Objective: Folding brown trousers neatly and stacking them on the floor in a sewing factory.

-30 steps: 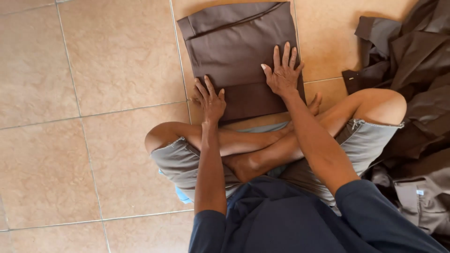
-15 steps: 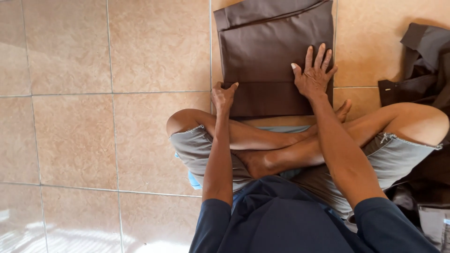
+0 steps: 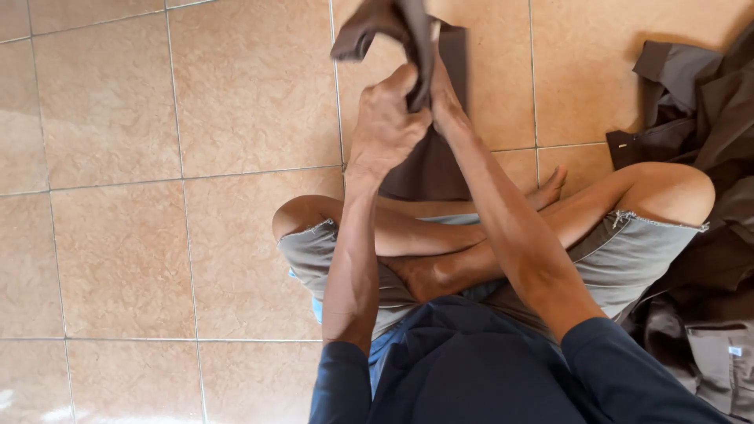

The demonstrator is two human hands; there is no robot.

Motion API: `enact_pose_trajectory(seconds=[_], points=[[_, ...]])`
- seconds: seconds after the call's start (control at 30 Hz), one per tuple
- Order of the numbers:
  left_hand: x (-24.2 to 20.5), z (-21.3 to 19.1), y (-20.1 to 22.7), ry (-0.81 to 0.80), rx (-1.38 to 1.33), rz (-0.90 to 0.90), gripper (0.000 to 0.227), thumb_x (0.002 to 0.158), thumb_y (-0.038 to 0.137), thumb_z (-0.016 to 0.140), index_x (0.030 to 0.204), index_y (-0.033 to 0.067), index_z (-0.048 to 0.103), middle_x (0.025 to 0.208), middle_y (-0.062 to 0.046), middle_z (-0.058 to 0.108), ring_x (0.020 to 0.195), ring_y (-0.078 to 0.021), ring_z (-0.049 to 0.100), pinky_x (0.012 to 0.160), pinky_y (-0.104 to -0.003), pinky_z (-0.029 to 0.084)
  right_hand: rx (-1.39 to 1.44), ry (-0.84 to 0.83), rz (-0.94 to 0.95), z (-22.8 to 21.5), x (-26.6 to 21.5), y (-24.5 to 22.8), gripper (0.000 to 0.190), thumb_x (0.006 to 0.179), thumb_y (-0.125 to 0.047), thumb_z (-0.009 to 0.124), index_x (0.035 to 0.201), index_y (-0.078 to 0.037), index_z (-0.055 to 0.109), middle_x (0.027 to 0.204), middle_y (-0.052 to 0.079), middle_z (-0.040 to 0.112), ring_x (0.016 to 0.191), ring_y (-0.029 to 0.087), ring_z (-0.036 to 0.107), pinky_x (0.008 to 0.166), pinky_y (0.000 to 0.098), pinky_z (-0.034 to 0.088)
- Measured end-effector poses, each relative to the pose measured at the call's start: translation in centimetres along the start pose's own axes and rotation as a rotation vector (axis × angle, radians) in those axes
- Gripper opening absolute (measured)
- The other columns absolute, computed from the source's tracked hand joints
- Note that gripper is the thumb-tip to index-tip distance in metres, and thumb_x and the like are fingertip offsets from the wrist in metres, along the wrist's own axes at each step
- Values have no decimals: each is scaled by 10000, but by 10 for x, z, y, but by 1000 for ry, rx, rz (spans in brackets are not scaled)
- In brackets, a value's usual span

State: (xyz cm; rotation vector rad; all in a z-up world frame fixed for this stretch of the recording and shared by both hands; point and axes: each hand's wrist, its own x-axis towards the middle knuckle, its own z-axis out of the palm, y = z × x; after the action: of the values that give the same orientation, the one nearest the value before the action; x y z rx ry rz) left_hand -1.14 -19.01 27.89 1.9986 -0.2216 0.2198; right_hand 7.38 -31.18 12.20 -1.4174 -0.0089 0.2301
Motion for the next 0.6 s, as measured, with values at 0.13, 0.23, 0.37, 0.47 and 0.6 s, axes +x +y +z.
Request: enact_pose_trajectory(seconds=[0.13,0.23,0.37,0.47,0.6], points=[[9,-9,80,-88,347,259,237,668,-116,579,863,4,516,850,-157,604,590,-304,601,542,-424,500,26,78,103,-33,37,33,886,938,-675,308,1523,-10,290,1543,121,196,1415,271,198,1123,399,201],[9,28,78,-42,698,319,281,719,-54,723,961,-23,583,1158,-292,696,782,-388,763,627,-409,623,43,152,192,-74,47,60,771,945,-608,346,1457,-32,359,1404,87,258,1270,260,294,989,413,291],[-8,122,17,334,933,283,116,755,-69,717,779,21,648,936,-175,649,704,-231,674,631,-341,597,57,286,318,-120,13,99,601,957,-507,404,1359,-64,462,1195,38,350,1052,243,439,788,433,427],[-44,194,-95,413,966,234,150,830,102,630,711,172,570,812,-46,555,770,-244,651,688,-347,551,66,396,403,-143,-17,130,491,965,-440,442,1293,-86,531,1056,6,412,907,232,536,654,447,517],[-138,242,-216,-152,756,-92,243,972,202,576,1160,49,582,1447,-298,490,1391,-471,477,1094,-663,407,78,513,513,-158,-77,158,387,972,-372,480,1228,-107,601,916,-27,474,762,222,633,520,462,607]])
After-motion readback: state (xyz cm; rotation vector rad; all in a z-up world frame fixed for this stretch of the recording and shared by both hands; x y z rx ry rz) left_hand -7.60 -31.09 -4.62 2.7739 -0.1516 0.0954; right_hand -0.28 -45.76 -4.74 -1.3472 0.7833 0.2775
